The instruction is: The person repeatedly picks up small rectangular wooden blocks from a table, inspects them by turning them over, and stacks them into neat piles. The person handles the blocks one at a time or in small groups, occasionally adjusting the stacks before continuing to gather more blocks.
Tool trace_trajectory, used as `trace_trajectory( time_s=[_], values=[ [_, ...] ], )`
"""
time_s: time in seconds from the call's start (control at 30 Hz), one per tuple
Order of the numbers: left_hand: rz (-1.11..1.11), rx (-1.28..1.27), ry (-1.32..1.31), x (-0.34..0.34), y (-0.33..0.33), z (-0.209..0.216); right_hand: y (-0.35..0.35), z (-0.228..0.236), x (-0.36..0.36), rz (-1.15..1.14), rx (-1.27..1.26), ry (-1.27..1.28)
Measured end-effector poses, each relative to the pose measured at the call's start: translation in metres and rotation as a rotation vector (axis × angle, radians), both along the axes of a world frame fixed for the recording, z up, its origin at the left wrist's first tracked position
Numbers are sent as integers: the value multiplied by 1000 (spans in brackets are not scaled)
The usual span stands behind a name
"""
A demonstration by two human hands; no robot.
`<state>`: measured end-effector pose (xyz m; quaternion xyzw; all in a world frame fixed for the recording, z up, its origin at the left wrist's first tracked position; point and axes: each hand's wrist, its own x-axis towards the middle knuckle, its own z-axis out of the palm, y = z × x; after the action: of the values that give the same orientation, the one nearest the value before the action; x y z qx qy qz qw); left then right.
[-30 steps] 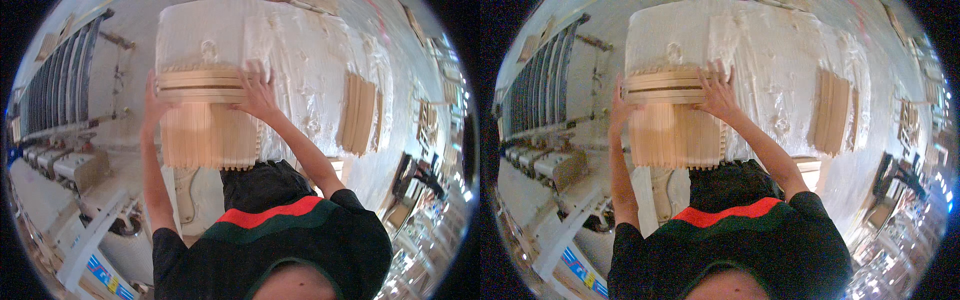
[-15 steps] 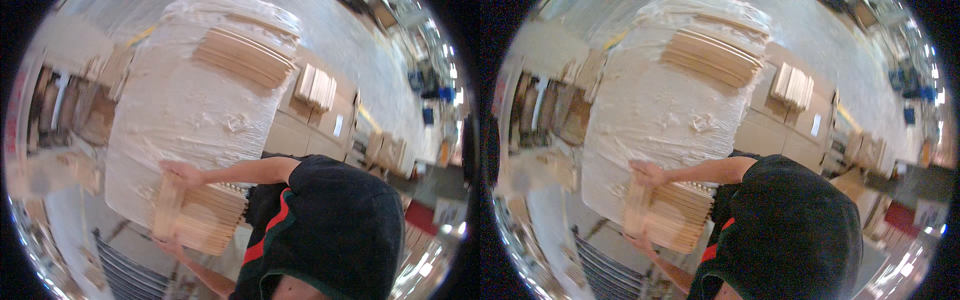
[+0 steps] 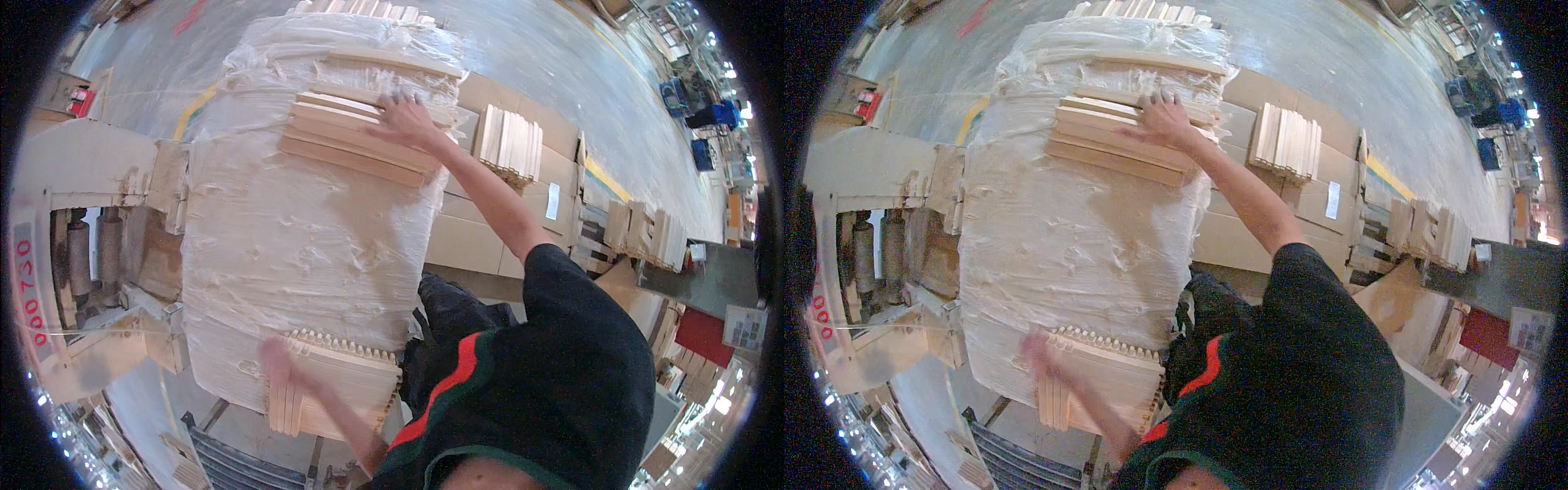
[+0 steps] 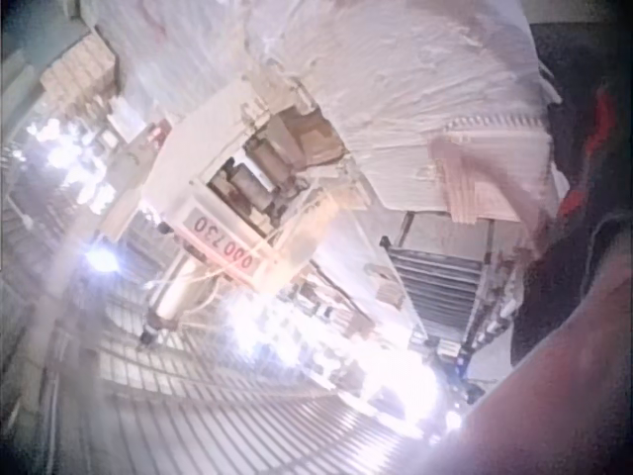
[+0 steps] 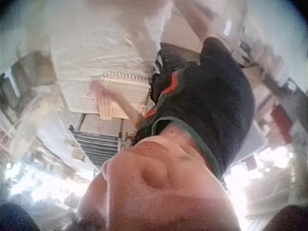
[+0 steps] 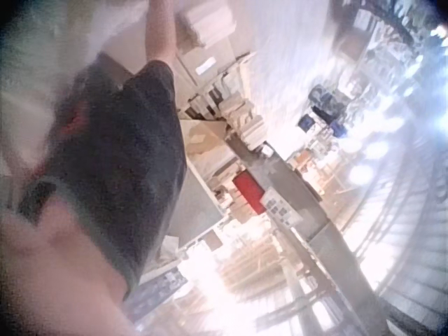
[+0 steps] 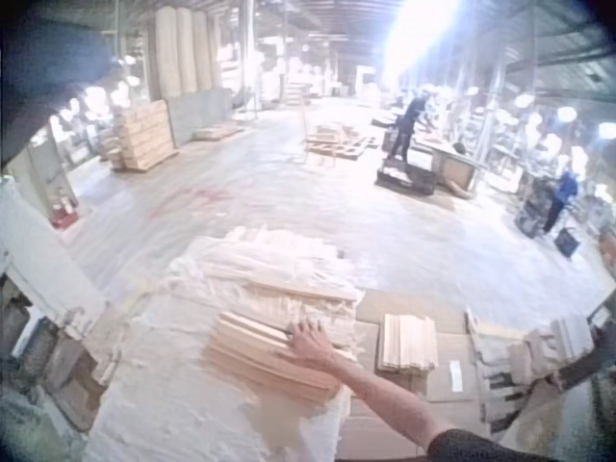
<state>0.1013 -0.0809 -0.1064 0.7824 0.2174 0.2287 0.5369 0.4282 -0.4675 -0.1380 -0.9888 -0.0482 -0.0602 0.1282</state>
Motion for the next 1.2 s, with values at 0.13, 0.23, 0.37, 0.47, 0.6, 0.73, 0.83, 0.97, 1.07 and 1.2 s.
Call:
trace_trajectory(
  time_s=[0.13,0.23,0.37,0.47,0.6,0.73,0.83,0.97,1.07,1.2],
  values=[
    [-285,-1023,207,179,-148,-47,14,4,-5,158,-28,167],
    [-287,-1107,388,258,-202,-55,8,-2,-13,226,243,212],
    [-224,-963,413,275,-227,-41,3,-11,2,95,223,266],
    [-67,-846,478,273,-225,-42,14,-6,-3,121,225,369],
    [-104,-833,464,269,-218,-36,4,0,-6,40,347,464],
    [-230,-900,459,265,-202,-45,4,9,-11,-124,676,592],
    [-279,-914,456,264,-190,-56,4,17,-21,-37,898,668],
    [-453,-1059,357,260,-182,-62,26,17,-41,18,1255,631],
    [-544,-1158,304,256,-176,-55,61,9,-59,25,1214,521],
    [-529,-1181,128,231,-157,-41,89,54,-75,136,1242,555]
  ],
)
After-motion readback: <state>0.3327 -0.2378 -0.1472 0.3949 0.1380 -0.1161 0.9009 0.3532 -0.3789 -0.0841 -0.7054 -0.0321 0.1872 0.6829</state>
